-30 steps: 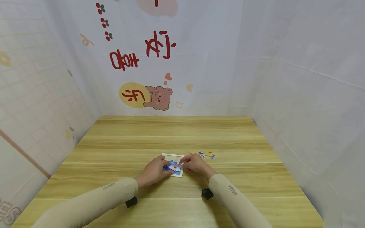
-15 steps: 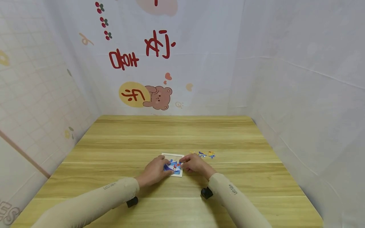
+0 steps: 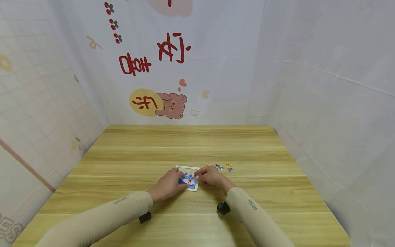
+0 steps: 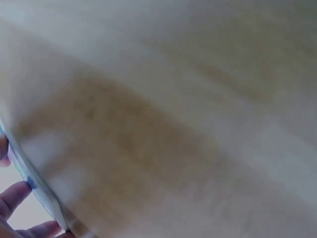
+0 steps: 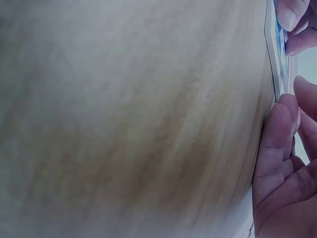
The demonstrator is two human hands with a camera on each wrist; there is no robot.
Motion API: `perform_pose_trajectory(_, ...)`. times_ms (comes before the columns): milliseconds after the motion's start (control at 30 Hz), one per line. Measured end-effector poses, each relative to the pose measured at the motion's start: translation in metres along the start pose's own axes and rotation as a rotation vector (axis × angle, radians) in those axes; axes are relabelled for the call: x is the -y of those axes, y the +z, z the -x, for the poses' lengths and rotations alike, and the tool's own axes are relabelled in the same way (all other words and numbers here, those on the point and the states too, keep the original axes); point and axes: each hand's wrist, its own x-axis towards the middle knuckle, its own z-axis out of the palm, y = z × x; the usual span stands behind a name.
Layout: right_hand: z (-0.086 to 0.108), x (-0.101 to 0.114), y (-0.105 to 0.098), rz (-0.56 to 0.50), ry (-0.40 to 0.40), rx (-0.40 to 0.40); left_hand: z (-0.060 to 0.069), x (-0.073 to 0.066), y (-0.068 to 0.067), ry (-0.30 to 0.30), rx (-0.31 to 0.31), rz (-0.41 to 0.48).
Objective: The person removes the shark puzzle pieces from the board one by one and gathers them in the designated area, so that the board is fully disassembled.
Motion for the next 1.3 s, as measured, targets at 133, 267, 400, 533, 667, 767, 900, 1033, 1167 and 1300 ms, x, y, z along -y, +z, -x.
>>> perform_pose_trajectory(133, -0.0009, -0.0002, 0.0010, 0.010, 0.000, -0.009, 0.0007, -0.0006, 0.0019, 0.010, -0.026, -0.016)
perform_pose_trajectory(267, -0.0012, -0.0005, 0.0006, -0.012, 0.002, -0.010, 0.0013, -0.0019, 0.0028, 0.003, -0.039, -0.013)
perform_pose_trajectory(400, -0.0005, -0.0013, -0.0006, -0.048, 0.005, -0.007, 0.0013, -0.0038, 0.0028, -0.016, -0.023, -0.009)
perform_pose_trajectory(533, -0.0002, -0.0025, 0.0000, -0.066, -0.012, -0.011, 0.0006, -0.0041, 0.0028, -0.021, -0.019, -0.015)
perform_pose_trajectory(667, -0.0002, -0.0035, 0.0017, -0.072, -0.028, -0.027, -0.0005, -0.0031, 0.0037, -0.026, -0.013, -0.019)
perform_pose_trajectory(767, 0.0005, -0.0027, 0.0027, -0.065, -0.029, -0.040, -0.0009, -0.0032, 0.0043, -0.027, -0.013, -0.015)
perform_pose_trajectory(900, 0.0008, -0.0016, 0.0036, -0.047, -0.048, -0.044, -0.0010, -0.0038, 0.0041, -0.029, -0.011, -0.010)
perform_pose_trajectory(1033, 0.0002, -0.0015, 0.0038, -0.032, -0.078, -0.037, -0.0023, -0.0030, 0.0052, -0.040, -0.003, -0.010)
perform_pose_trajectory(1167, 0.0001, -0.0007, 0.0054, -0.010, -0.082, -0.056, -0.0036, -0.0015, 0.0078, -0.048, 0.002, -0.013)
perform_pose_trajectory(1300, -0.0003, 0.0005, 0.0085, -0.004, -0.081, -0.097, -0.0038, -0.0016, 0.0080, -0.048, -0.002, -0.012)
